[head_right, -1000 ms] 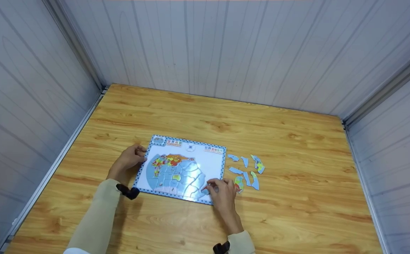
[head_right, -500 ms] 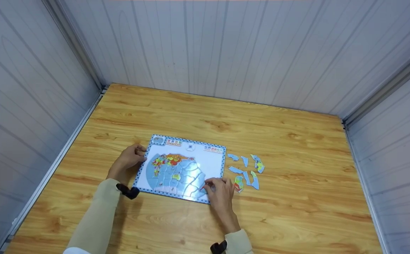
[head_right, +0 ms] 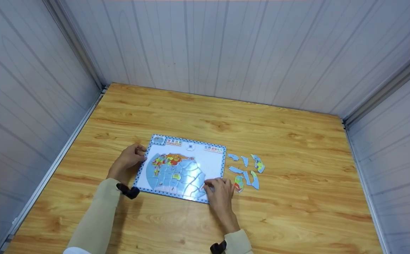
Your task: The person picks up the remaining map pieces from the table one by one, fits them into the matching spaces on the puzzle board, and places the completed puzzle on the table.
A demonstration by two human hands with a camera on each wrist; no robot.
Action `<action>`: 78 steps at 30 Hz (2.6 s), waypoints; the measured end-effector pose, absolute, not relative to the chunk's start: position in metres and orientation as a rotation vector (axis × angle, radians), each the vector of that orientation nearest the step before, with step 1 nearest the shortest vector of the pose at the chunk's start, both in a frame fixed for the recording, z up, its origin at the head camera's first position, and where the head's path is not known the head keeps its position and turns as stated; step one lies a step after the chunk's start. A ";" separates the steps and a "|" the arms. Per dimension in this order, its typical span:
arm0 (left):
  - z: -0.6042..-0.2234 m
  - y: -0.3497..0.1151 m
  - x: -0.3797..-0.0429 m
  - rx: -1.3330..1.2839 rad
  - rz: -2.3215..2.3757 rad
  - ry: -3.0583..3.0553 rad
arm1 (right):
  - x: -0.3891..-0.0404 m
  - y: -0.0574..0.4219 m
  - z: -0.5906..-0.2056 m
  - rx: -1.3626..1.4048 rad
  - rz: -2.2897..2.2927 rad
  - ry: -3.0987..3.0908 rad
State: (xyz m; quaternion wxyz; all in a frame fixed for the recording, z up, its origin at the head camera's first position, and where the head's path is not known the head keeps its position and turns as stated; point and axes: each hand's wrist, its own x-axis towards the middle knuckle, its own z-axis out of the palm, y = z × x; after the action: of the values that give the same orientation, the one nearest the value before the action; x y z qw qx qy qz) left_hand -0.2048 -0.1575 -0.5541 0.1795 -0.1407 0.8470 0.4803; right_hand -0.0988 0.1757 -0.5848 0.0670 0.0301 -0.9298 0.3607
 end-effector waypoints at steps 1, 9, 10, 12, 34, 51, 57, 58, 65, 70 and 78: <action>-0.554 -0.157 -0.205 -0.407 1.360 2.387 | -0.099 0.176 -0.584 0.091 1.084 -2.805; -0.555 -0.157 -0.207 -0.438 1.360 2.365 | -0.098 0.175 -0.581 0.064 1.092 -2.821; -0.555 -0.157 -0.206 -0.436 1.359 2.366 | -0.097 0.175 -0.581 0.063 1.091 -2.820; -0.555 -0.157 -0.206 -0.434 1.361 2.368 | -0.097 0.175 -0.581 0.061 1.094 -2.817; -0.552 -0.156 -0.204 -0.451 1.378 2.357 | -0.093 0.192 -0.580 0.099 1.249 -2.696; -0.554 -0.157 -0.205 -0.377 1.354 2.427 | -0.092 0.210 -0.580 -0.020 1.212 -2.658; -0.554 -0.157 -0.205 -0.406 1.350 2.403 | -0.091 0.217 -0.581 -0.068 1.177 -2.629; -0.554 -0.157 -0.205 -0.408 1.349 2.406 | -0.092 0.218 -0.581 -0.077 1.168 -2.622; -0.555 -0.156 -0.206 -0.394 1.347 2.426 | -0.091 0.226 -0.583 -0.136 1.119 -2.616; -0.555 -0.157 -0.206 -0.412 1.352 2.404 | -0.090 0.232 -0.584 -0.209 1.037 -2.651; -0.556 -0.158 -0.205 -0.384 1.370 2.421 | -0.090 0.239 -0.588 -0.231 0.969 -2.638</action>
State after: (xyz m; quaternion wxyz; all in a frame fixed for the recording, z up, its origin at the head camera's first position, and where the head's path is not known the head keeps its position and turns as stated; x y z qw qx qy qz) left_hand -0.2047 -0.1579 -0.5562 0.1659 -0.1347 0.8502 0.4810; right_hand -0.0897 0.2386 -0.5876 0.1602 -0.0809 -0.9234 0.3392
